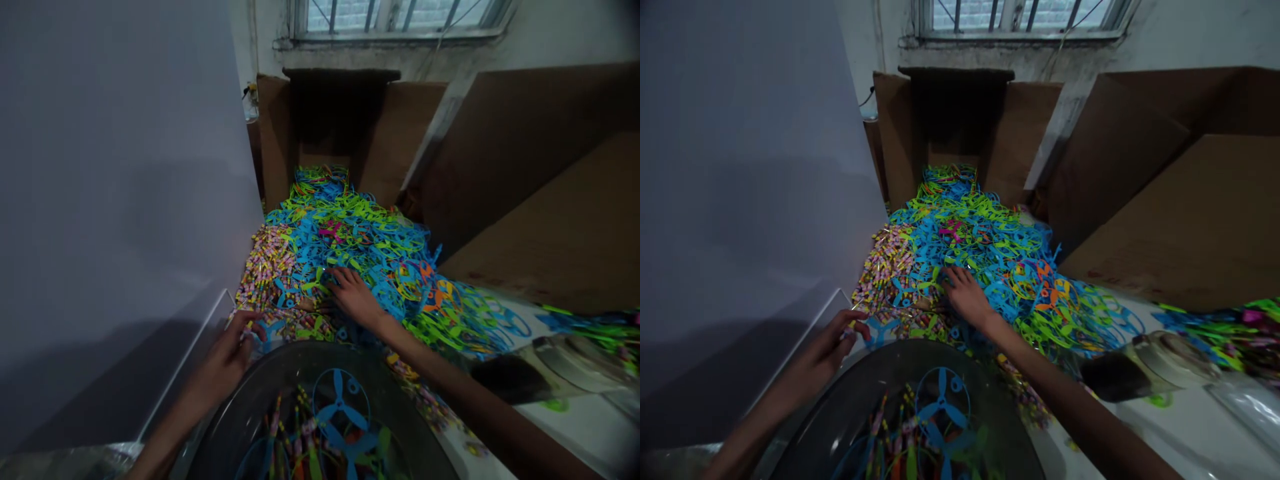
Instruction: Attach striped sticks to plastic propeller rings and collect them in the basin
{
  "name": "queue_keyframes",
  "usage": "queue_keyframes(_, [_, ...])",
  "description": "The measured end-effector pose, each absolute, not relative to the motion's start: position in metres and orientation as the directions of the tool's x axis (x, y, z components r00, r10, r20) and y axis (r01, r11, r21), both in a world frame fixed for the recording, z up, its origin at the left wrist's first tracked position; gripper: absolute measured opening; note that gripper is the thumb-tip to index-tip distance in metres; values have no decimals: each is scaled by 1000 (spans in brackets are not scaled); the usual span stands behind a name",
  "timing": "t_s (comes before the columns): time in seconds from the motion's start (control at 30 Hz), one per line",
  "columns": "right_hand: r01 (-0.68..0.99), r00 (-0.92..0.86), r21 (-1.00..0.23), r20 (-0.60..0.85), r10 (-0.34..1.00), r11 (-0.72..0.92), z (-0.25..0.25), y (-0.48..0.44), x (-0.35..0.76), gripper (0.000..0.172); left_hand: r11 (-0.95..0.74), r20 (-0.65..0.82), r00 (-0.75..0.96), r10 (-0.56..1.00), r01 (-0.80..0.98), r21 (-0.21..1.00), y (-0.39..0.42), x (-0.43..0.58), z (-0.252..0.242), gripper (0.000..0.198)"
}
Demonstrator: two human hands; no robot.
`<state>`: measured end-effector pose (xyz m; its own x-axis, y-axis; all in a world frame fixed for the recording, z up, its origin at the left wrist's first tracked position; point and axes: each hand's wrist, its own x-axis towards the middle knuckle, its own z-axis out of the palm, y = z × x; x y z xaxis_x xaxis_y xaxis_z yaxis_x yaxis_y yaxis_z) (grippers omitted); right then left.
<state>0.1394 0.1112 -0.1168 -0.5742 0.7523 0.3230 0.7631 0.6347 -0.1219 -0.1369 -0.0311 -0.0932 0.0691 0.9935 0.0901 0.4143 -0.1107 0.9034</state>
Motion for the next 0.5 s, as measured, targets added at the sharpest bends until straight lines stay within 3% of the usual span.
queue_keyframes(0.13, [731,-499,-262,424,756,630,-108,114,144,20,-62,66,1,998,355,933,-30,-139,-96,34])
queue_keyframes(0.3, [683,-263,-505,503,823,527,-88,90,138,45,-79,128,-73,989,474,877,-19,-125,-80,31])
queue_keyframes(0.37, [590,-224,-647,444,868,483,-79,72,133,54,-74,110,-50,993,475,877,-15,-115,-72,35])
queue_keyframes(0.43, [356,-239,-864,284,929,356,-71,53,128,53,-78,100,-23,995,462,884,-11,-106,-67,42])
queue_keyframes(0.5, [84,-308,-987,102,946,134,-64,34,125,45,-110,111,23,994,441,891,-7,-98,-64,40])
